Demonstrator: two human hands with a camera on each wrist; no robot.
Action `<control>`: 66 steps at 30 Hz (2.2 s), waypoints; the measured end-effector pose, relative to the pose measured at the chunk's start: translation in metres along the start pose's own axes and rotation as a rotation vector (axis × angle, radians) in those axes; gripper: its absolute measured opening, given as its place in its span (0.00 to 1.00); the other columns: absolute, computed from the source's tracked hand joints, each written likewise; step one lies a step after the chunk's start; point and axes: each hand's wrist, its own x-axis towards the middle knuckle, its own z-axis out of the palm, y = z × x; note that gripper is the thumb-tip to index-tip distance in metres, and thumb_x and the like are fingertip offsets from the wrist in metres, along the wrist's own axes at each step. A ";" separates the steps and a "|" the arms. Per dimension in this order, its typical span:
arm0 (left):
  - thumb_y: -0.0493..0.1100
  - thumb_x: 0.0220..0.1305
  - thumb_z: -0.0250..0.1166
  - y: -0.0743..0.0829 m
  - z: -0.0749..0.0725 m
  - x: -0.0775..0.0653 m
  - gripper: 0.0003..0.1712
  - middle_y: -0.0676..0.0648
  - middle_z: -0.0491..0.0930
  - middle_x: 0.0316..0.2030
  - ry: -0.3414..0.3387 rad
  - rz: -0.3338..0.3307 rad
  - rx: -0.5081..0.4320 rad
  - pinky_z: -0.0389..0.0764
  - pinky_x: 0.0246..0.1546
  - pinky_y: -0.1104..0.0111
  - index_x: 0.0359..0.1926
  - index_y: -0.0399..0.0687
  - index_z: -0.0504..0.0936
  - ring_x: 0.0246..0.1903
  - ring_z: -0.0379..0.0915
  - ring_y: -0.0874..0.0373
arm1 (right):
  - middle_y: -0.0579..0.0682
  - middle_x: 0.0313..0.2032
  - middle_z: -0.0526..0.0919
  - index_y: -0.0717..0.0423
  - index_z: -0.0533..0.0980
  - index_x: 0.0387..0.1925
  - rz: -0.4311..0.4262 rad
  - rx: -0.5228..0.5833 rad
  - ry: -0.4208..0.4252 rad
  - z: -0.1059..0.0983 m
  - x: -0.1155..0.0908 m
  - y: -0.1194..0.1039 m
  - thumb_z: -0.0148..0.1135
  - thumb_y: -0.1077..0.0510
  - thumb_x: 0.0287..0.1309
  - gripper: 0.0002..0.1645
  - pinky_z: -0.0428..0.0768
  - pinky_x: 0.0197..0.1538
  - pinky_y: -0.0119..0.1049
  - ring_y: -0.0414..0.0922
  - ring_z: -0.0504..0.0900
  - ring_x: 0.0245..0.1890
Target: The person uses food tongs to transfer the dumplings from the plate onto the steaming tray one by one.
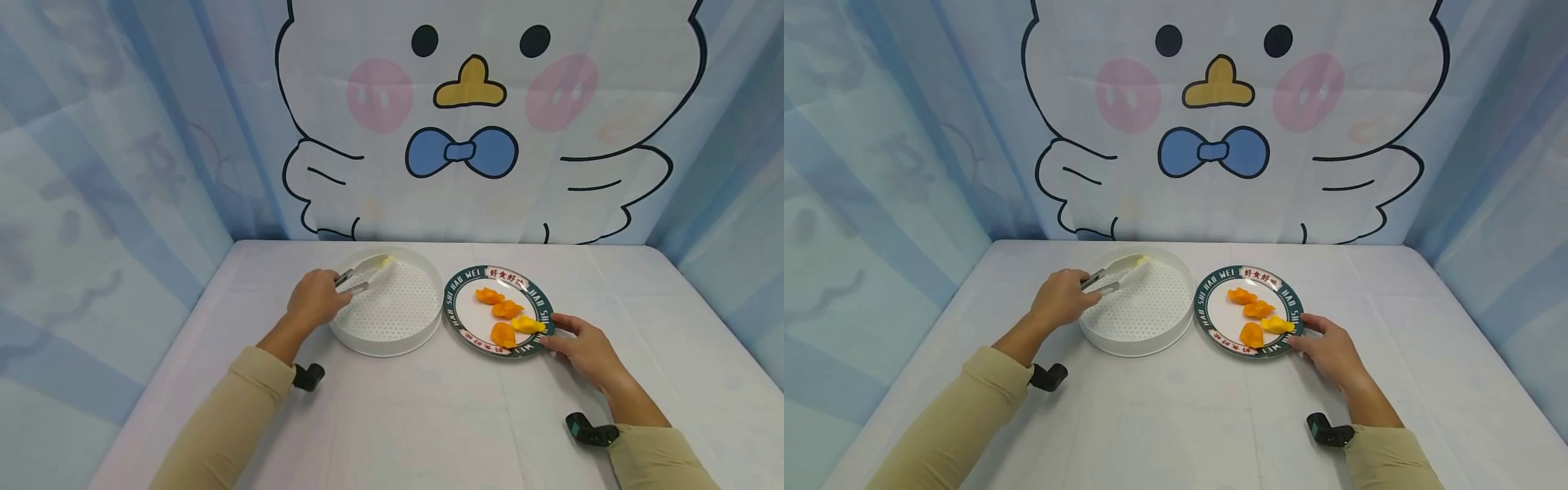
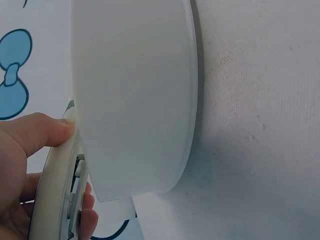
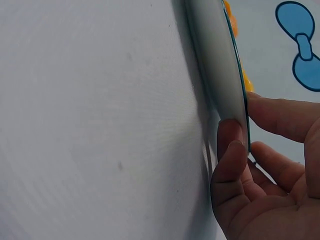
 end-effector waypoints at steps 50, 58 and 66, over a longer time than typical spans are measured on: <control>0.50 0.58 0.72 0.078 0.013 -0.035 0.30 0.46 0.83 0.47 -0.205 0.322 -0.037 0.77 0.40 0.64 0.59 0.40 0.81 0.37 0.73 0.56 | 0.71 0.71 0.57 0.67 0.55 0.74 0.045 0.018 -0.003 0.000 0.002 -0.003 0.64 0.53 0.65 0.45 0.77 0.40 0.27 0.54 0.72 0.48; 0.50 0.57 0.73 0.098 0.027 -0.041 0.29 0.48 0.83 0.47 -0.231 0.348 -0.023 0.76 0.37 0.68 0.58 0.42 0.83 0.37 0.73 0.57 | 0.70 0.71 0.57 0.66 0.55 0.75 0.043 0.022 -0.009 0.000 0.001 -0.003 0.64 0.52 0.66 0.45 0.77 0.40 0.29 0.53 0.72 0.45; 0.51 0.56 0.73 0.111 0.040 -0.045 0.29 0.51 0.81 0.43 -0.252 0.336 0.033 0.73 0.29 0.72 0.58 0.45 0.83 0.34 0.71 0.60 | 0.70 0.71 0.58 0.66 0.55 0.75 0.053 0.036 -0.007 0.001 0.001 -0.003 0.64 0.52 0.66 0.45 0.76 0.39 0.30 0.53 0.72 0.45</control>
